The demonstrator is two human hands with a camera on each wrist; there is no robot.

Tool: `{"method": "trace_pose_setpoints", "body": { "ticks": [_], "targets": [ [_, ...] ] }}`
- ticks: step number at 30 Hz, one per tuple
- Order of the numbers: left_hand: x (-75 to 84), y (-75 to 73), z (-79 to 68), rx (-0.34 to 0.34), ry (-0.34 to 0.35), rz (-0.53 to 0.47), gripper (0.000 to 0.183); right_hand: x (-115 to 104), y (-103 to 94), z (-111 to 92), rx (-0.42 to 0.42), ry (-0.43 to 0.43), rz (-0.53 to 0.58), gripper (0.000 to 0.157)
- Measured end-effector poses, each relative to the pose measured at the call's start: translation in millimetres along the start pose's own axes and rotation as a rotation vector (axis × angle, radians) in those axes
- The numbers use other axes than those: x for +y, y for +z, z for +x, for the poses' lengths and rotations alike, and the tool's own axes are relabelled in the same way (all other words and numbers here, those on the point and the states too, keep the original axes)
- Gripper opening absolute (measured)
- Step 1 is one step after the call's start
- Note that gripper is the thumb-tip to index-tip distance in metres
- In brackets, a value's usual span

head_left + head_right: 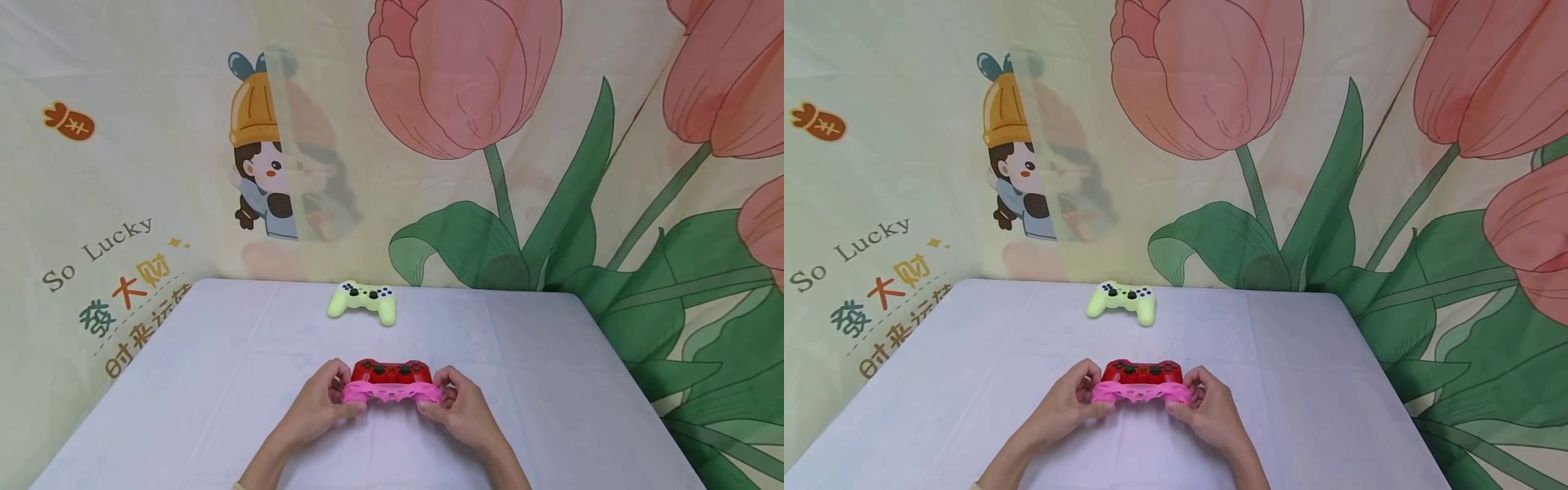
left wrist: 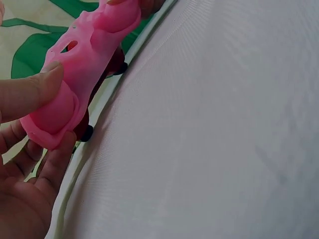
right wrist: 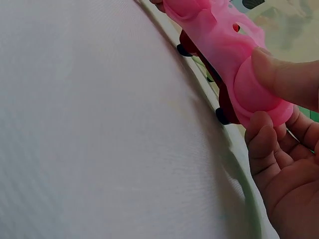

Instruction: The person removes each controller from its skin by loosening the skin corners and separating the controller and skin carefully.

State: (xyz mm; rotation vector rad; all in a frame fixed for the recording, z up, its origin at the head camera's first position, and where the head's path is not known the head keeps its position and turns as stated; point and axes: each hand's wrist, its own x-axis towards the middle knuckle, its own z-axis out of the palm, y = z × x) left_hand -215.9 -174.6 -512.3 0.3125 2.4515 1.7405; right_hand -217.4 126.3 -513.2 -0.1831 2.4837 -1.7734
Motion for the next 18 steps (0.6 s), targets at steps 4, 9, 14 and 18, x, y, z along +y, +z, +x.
{"method": "trace_pose_setpoints", "body": {
  "ticks": [4, 9, 14, 18],
  "targets": [
    [0.3, 0.4, -0.2, -0.012, 0.014, 0.029, 0.048, -1.7, 0.3, -0.7, 0.021, 0.009, -0.029, 0.04],
    [0.6, 1.4, 1.1, -0.009, 0.019, 0.1, 0.048, -2.9, 0.8, -0.3, 0.071, 0.009, -0.023, 0.04],
    [-0.7, 2.3, 1.7, 0.003, 0.031, 0.127, 0.048, -1.7, 1.3, 1.5, 0.073, 0.014, -0.016, 0.039],
    [-2.4, 2.1, 0.4, -0.006, 0.062, 0.147, 0.046, -1.1, 1.1, 0.7, 0.044, 0.005, -0.046, 0.038]
  ]
}}
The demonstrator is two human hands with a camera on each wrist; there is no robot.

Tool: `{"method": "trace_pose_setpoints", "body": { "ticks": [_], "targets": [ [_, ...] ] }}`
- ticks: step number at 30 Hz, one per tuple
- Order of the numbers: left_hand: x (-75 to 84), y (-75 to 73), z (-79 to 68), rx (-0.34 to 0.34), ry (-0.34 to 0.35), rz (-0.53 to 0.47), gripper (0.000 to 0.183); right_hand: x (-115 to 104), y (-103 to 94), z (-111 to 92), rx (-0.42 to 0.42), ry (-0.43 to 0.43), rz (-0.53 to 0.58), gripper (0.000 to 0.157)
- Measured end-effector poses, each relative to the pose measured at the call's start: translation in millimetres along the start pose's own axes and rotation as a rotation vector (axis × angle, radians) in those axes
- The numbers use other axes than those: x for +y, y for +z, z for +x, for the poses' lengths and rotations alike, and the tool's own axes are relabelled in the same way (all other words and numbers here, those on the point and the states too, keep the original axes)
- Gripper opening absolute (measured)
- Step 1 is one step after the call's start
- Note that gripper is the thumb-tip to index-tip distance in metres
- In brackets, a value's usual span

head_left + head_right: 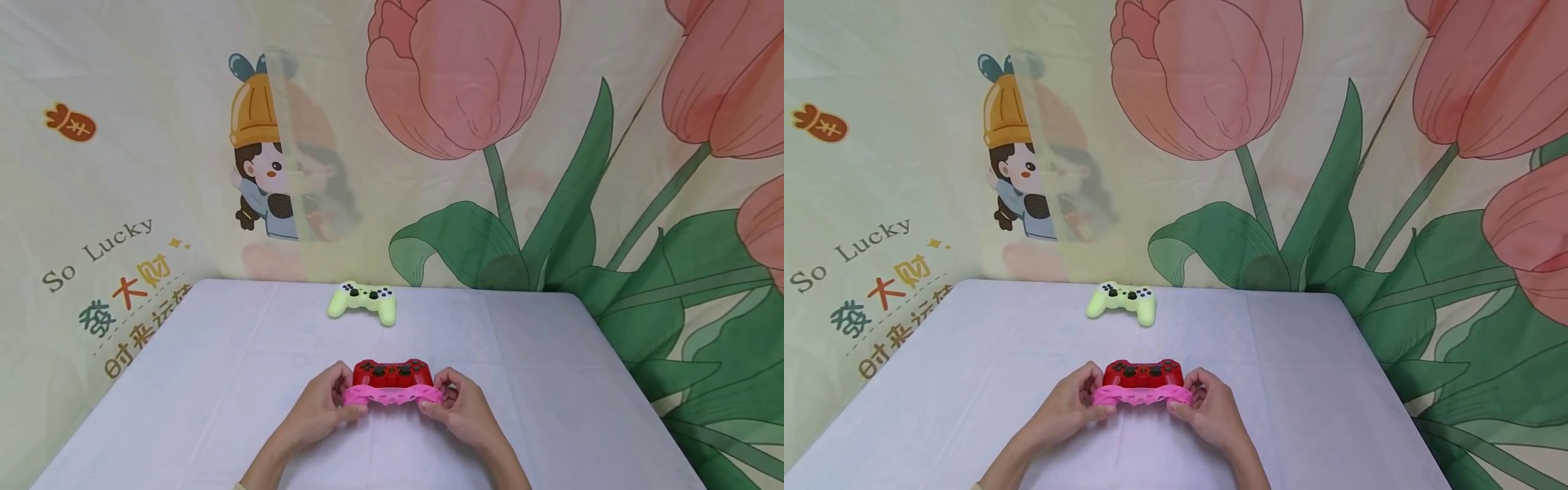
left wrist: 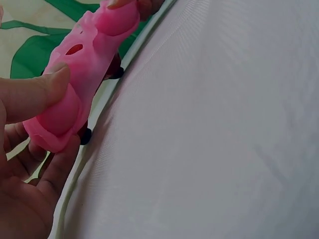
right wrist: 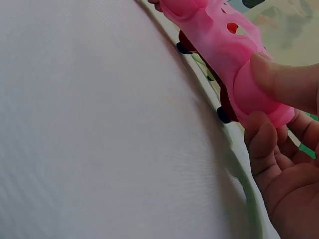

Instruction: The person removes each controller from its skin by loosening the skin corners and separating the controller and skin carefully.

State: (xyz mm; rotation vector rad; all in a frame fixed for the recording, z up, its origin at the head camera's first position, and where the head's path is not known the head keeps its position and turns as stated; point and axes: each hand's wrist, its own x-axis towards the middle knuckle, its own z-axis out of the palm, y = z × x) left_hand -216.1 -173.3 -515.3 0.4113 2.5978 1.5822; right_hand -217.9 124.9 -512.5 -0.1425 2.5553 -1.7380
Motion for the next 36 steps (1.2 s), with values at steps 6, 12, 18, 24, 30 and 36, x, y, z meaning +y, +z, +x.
{"method": "trace_pose_setpoints", "body": {
  "ticks": [6, 12, 18, 24, 30, 36],
  "targets": [
    [-3.1, 0.4, 0.3, 0.011, 0.051, 0.03, 0.045, -1.3, -0.3, -2.5, -0.003, -0.064, -0.036, 0.038],
    [0.1, -2.8, 0.6, -0.016, 0.034, -0.022, 0.045, -3.4, -3.5, -4.1, -0.033, -0.08, -0.009, 0.04],
    [0.4, -3.3, 0.8, -0.017, 0.014, -0.023, 0.045, -2.0, -2.7, -3.8, -0.022, -0.082, -0.028, 0.039],
    [-1.0, -0.7, 2.8, 0.006, 0.019, 0.001, 0.043, -0.7, 0.1, -3.3, 0.042, -0.086, -0.026, 0.038],
    [1.2, 0.1, 3.1, 0.021, 0.014, 0.029, 0.04, -0.1, 2.5, -2.5, 0.099, -0.096, -0.056, 0.038],
    [4.5, 1.7, 2.0, 0.05, 0.005, 0.054, 0.039, -1.1, 5.2, -1.2, 0.135, -0.073, -0.081, 0.038]
  ]
}}
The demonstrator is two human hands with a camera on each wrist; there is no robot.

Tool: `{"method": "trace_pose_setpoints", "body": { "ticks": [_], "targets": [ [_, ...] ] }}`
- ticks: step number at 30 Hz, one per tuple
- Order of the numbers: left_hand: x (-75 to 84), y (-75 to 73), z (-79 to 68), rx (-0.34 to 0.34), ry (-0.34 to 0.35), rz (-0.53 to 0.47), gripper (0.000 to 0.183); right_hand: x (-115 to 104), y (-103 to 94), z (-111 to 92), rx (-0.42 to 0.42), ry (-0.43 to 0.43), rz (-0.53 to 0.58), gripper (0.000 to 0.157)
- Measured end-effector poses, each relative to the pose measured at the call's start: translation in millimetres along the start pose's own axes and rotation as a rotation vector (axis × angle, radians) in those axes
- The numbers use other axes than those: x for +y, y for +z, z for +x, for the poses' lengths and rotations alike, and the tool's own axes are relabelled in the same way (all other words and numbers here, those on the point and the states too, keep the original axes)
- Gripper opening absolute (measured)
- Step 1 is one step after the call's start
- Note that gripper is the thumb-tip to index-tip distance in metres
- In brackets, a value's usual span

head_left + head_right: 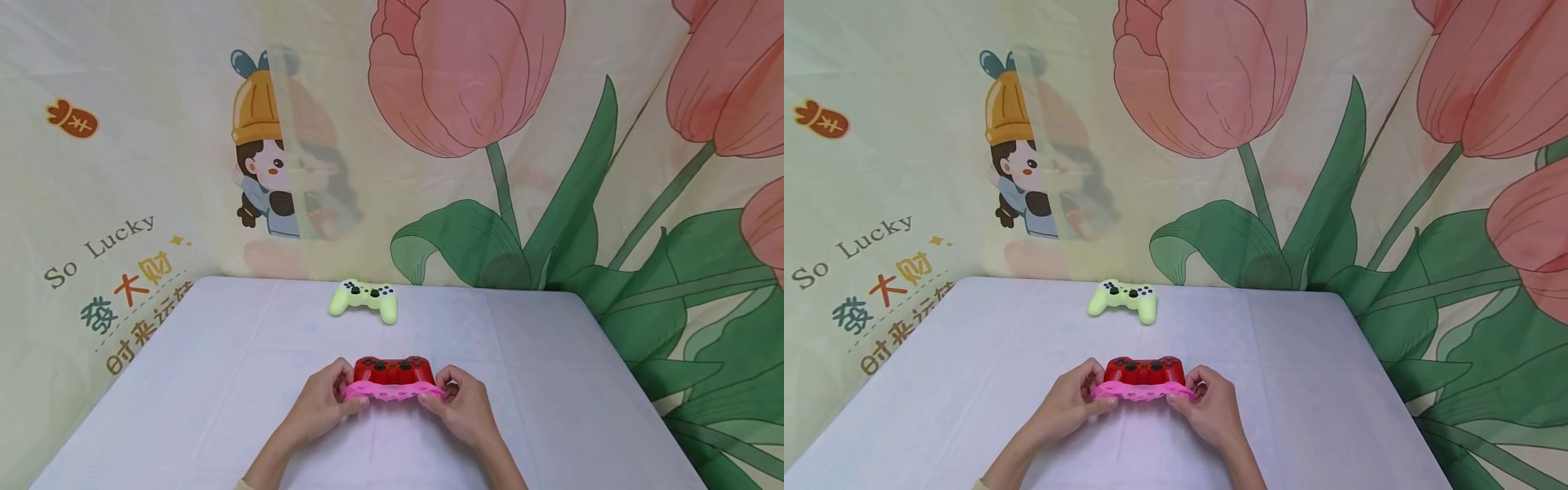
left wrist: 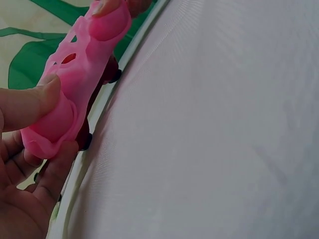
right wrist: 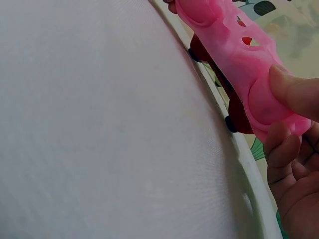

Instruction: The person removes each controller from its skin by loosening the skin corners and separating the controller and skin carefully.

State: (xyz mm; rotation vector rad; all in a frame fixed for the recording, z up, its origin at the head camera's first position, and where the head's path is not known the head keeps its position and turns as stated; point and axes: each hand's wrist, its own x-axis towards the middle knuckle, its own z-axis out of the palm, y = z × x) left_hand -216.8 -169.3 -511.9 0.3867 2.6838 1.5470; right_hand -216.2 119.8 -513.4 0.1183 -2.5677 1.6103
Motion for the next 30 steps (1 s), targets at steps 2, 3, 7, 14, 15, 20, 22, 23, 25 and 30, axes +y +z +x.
{"method": "trace_pose_setpoints", "body": {
  "ticks": [2, 3, 7, 14, 15, 20, 22, 23, 25, 30],
  "targets": [
    [0.6, 0.4, -0.1, 0.013, 0.003, 0.004, 0.039, -1.2, 1.7, 0.6, 0.015, 0.006, -0.006, 0.038],
    [0.8, 0.7, 0.0, 0.017, 0.004, 0.004, 0.039, -1.8, 2.6, 0.9, 0.022, 0.009, -0.012, 0.037],
    [0.9, 1.0, 1.4, 0.034, 0.004, 0.004, 0.04, -2.7, 6.0, 1.8, 0.039, 0.031, -0.023, 0.037],
    [-0.8, 0.5, 2.6, 0.072, -0.054, -0.058, 0.041, -1.8, 9.0, 1.2, 0.006, 0.066, 0.052, 0.043],
    [-1.7, 0.6, 2.4, 0.073, -0.07, -0.087, 0.042, -1.7, 9.3, 1.0, 0.001, 0.07, 0.061, 0.044],
    [-4.8, 2.0, 1.6, 0.076, -0.15, -0.243, 0.048, 0.3, 9.3, 0.3, -0.04, 0.107, 0.15, 0.046],
    [-6.3, 1.8, 1.5, 0.077, -0.161, -0.274, 0.049, 0.7, 8.6, 0.9, -0.065, 0.112, 0.187, 0.047],
    [-6.7, 1.4, 1.5, 0.077, -0.161, -0.284, 0.049, 0.7, 8.0, 1.1, -0.079, 0.113, 0.201, 0.048],
    [-7.2, 0.5, 1.6, 0.067, -0.157, -0.309, 0.048, 1.1, 6.6, 1.8, -0.106, 0.107, 0.221, 0.049],
    [-6.1, -1.1, 1.3, 0.021, -0.139, -0.338, 0.045, 3.3, 3.5, 3.2, -0.193, 0.1, 0.244, 0.044]
  ]
}}
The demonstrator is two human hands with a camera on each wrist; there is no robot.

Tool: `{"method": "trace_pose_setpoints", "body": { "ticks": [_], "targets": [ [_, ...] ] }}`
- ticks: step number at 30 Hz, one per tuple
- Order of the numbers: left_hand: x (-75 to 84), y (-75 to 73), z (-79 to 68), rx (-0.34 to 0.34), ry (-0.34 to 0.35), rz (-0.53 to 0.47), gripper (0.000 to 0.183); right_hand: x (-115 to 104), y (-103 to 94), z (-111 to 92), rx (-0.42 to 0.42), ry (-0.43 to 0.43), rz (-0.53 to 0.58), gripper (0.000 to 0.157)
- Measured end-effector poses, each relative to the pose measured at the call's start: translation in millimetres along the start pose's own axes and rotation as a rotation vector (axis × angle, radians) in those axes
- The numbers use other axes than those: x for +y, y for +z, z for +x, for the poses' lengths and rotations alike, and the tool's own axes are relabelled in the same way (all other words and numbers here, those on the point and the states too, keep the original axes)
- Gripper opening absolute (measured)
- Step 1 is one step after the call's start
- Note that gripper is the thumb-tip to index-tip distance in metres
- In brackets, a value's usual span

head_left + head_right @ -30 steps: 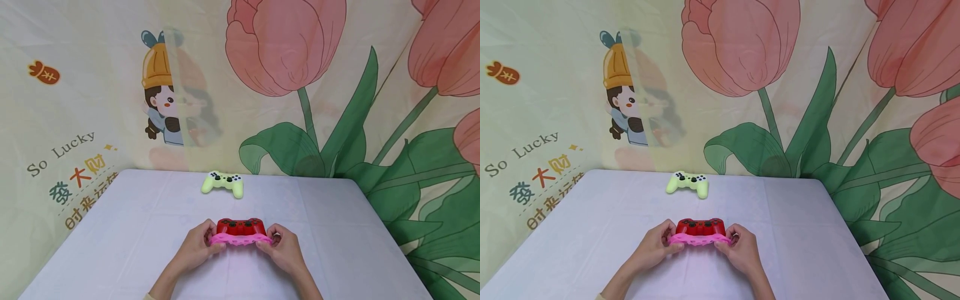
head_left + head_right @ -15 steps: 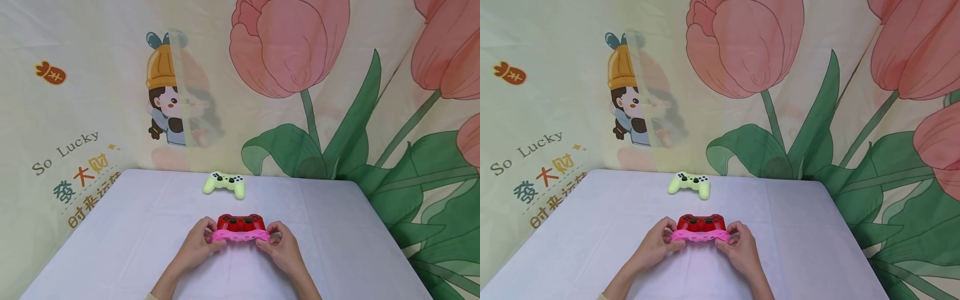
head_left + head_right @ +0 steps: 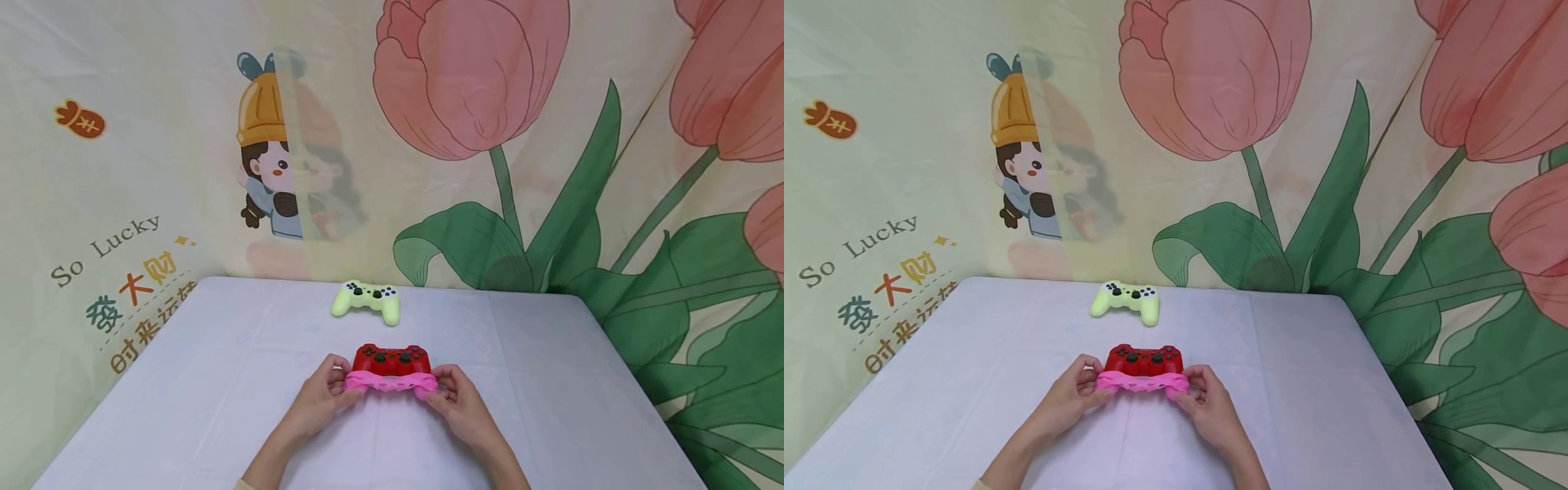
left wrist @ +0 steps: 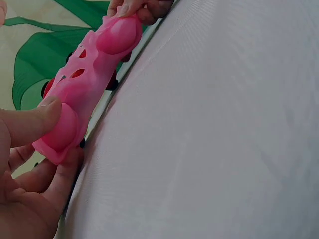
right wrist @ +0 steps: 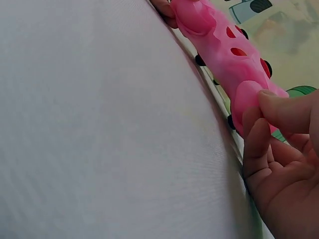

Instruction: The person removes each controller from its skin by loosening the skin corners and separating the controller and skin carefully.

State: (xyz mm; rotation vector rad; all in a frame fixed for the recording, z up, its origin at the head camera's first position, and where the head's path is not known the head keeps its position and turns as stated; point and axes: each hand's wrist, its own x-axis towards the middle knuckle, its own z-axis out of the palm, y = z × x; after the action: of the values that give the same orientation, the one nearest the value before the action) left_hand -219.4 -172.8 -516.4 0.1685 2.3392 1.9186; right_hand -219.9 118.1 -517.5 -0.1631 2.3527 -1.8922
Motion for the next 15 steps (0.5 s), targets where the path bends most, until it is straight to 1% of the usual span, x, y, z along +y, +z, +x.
{"method": "trace_pose_setpoints", "body": {
  "ticks": [3, 7, 10, 15],
  "targets": [
    [-1.0, 0.0, -0.4, -0.012, 0.012, 0.035, 0.045, 0.5, 0.2, 0.5, -0.041, 0.014, 0.004, 0.043],
    [-1.5, 0.1, -0.6, 0.0, 0.037, 0.143, 0.043, -0.2, 1.9, -0.7, -0.059, -0.014, -0.028, 0.041],
    [1.0, 0.0, -0.8, 0.004, 0.045, 0.203, 0.041, -0.6, 1.8, -2.0, -0.073, -0.048, -0.085, 0.038],
    [3.6, -0.9, 0.3, -0.013, 0.042, 0.248, 0.041, -0.8, 0.0, -1.7, -0.093, -0.064, -0.172, 0.036]
  ]
}}
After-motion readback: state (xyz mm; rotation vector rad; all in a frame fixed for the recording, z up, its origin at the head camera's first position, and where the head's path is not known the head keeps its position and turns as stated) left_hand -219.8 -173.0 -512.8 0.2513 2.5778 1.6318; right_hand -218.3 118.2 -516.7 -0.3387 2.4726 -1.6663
